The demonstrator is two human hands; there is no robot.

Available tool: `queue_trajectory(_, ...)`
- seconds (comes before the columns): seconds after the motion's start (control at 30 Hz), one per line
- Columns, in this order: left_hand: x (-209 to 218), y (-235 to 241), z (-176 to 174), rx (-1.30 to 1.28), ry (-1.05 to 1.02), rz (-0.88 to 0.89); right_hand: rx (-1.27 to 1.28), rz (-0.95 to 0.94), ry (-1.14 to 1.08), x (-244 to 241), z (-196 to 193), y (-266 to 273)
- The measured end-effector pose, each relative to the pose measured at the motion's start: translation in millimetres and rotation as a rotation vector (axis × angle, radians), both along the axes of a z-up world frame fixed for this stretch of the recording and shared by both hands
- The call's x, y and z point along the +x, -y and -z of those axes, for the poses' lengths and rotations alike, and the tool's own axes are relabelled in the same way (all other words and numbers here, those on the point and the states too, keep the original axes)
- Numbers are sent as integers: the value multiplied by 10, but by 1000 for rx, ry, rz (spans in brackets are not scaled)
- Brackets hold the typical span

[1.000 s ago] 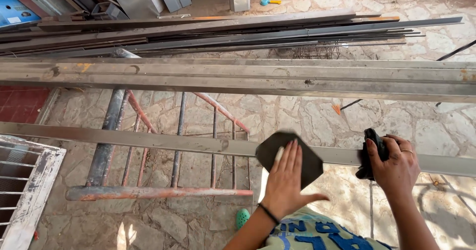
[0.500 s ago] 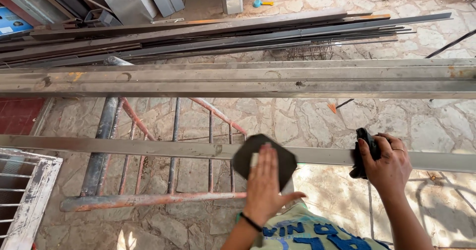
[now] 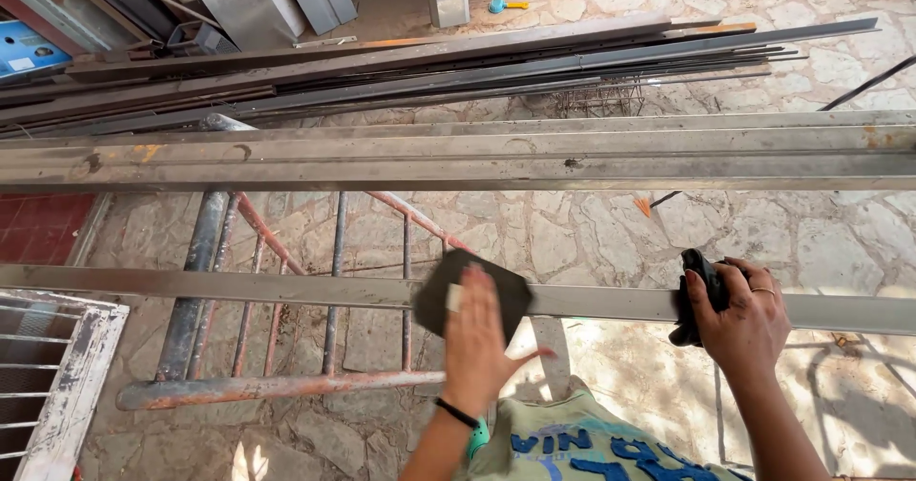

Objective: Sanding and wiping a long metal beam to clean its surface and prepare it for use.

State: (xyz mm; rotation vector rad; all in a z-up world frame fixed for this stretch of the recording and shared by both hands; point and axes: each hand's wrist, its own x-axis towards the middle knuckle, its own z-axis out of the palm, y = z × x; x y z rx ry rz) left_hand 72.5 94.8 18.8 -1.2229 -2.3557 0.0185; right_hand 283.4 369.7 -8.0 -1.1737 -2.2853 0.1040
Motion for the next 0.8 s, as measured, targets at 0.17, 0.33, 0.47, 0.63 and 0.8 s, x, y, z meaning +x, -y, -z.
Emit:
queue_trajectory(0.17,-85,-600,-239,-195,446,-41,-7,-8,-2,2,-6,9)
queue_trajectory(0.33,703,-427,-128,-75,-39,129,-30,-31,10,16,-43,-3)
queue_trajectory(0.47,-143,146,130,-74,-87,-145,-27,0,28,32,17,-32)
queue_trajectory(0.63,-386,-204,-15,-22,453,-192,4,-6,32,61,77,-35)
queue_trajectory(0.8,350,-269,-59,63,-49,77,-46,-28,44,70,27,-41)
